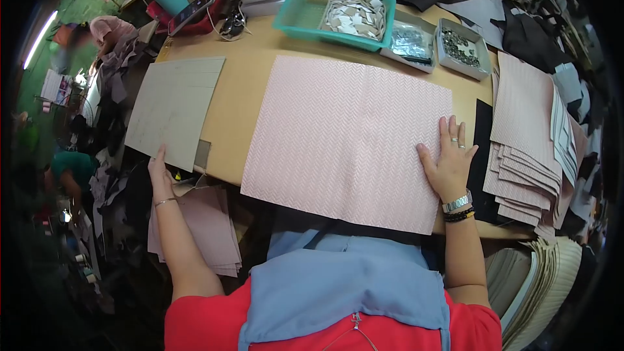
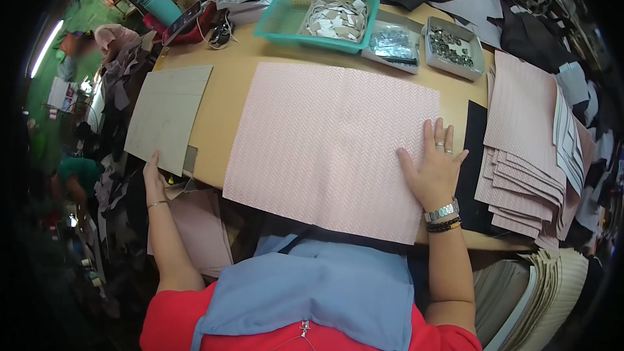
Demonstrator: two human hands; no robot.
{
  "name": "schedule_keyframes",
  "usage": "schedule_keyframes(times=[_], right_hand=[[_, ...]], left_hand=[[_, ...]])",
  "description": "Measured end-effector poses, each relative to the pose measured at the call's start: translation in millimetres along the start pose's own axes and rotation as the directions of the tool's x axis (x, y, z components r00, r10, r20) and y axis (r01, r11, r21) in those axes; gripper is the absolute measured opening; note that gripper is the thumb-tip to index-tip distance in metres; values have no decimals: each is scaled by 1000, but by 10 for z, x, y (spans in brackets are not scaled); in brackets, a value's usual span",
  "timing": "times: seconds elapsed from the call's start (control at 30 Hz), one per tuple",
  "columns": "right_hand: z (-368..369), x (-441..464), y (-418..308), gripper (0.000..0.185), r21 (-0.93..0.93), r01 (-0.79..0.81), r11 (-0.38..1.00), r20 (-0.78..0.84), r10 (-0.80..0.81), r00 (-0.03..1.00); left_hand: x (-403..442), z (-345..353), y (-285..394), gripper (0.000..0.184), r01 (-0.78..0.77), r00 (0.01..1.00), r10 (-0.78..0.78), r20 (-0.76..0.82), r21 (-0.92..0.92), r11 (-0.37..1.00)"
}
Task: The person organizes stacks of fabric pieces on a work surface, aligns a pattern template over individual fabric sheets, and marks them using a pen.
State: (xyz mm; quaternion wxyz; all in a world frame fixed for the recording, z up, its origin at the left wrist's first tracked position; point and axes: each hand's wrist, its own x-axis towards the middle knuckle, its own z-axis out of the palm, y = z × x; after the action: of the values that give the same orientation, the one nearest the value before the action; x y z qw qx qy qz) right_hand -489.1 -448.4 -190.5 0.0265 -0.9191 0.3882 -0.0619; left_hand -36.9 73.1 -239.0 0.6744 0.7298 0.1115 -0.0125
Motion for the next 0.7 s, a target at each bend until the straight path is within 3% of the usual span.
schedule_keyframes(times=[0.2, 0.3, 0.4, 0.5, 0.6, 0.63, 0.67, 0.7], right_hand=[[-22, -121, 46, 85, -9, 19, 1000, 19, -19, 1000], [-28, -42, 140, 88, -5, 25, 1000, 43, -25, 999], [-50, 20, 220, 90, -11, 31, 999, 69, -30, 997], [-115, 45, 260, 91, -13, 51, 999, 93, -49, 994], [-299, -3, 68, 87, 97, 202, 975, -72, -196, 978], [-277, -23, -1, 80, 279, 349, 895, -202, -301, 932], [-370, -80, -188, 73, 511, 379, 772, -201, -322, 925], [-328, -156, -311, 86, 756, 309, 577, -100, -365, 926]], left_hand=[[-58, 194, 163, 46, -278, 951, 267, -157, -54, 959], [-435, 396, 594, 46, -268, 939, 195, -283, -247, 931], [-871, 380, 952, 49, -174, 973, 95, -209, -400, 900], [-1331, 407, 1171, 44, -254, 965, 176, -194, -536, 805], [-1493, 298, 922, 35, -216, 963, 266, -38, -701, 679], [-1702, 383, 836, 30, -102, 948, 292, 127, -748, 656], [-2011, 560, 752, 25, 17, 903, 323, 285, -772, 636], [-2234, 743, 548, 25, 32, 885, 333, 324, -759, 651]])
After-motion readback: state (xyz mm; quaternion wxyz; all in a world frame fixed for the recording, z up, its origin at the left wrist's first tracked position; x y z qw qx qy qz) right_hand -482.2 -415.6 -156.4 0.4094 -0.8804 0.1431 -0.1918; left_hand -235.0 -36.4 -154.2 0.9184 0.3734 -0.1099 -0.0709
